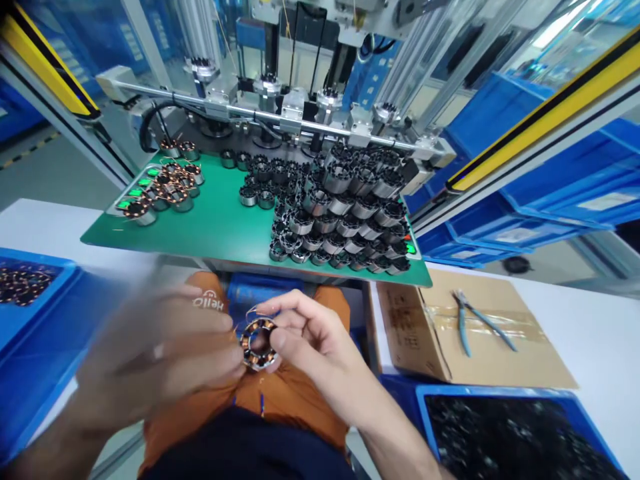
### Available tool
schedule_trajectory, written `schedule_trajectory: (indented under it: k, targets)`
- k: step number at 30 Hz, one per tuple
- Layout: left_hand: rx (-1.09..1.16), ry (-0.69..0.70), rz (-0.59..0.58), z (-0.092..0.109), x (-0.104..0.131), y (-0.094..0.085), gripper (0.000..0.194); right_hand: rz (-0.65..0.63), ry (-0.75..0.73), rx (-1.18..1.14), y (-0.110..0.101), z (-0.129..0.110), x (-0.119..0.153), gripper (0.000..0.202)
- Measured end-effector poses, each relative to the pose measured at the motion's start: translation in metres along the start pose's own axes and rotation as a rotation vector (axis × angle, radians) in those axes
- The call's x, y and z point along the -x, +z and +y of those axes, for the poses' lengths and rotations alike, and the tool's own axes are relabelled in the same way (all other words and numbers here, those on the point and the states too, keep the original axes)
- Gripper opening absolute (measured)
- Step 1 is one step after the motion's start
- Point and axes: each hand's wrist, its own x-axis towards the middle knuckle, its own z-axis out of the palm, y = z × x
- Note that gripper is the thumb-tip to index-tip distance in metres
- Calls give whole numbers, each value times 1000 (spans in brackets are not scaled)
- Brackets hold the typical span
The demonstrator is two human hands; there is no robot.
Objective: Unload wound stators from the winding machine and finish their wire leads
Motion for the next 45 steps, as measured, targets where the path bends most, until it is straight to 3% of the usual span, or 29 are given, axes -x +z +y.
schedule_trajectory:
  k: [3,9,13,15,18,20,24,26,28,30,32,35,40,43,45]
  targets:
    - [-34,56,-98,-2,-6,-11,33,-20,28,-79,1,2,-8,29]
    - [-79,31,-231,-5,-11,-16,40,-28,99,-199,0,6,-13,34]
    - [-130,163,-171,-12,-10,-16,36,15,118,-206,1,9,-14,36]
    - [-177,163,-166,-12,-9,-19,40,66,99,-212,2,9,-15,39]
    - [-168,30,-143,-6,-2,-13,32,210,-7,-242,4,7,-16,36]
    - [-41,-117,-95,1,11,4,19,272,-88,-233,4,7,-15,37]
    - [259,-401,-192,8,51,45,17,210,-158,-126,2,12,-10,39]
    - [329,-596,-175,7,62,51,10,193,-172,-62,2,14,-7,35]
    - [400,-746,-88,5,59,44,15,222,-184,12,4,16,-7,35]
    - [479,-779,5,5,43,32,22,256,-181,75,9,16,-8,40]
    - [533,-772,78,9,23,24,14,262,-174,116,13,17,-10,42]
    - [615,-814,146,18,5,27,11,265,-196,149,17,19,-12,39]
    - [917,-960,103,25,26,47,26,141,-191,-3,9,23,-4,36]
    - [915,-1079,131,23,42,50,33,59,-191,-67,4,22,5,40]
    - [865,-1094,138,21,43,46,27,74,-179,1,5,20,9,42]
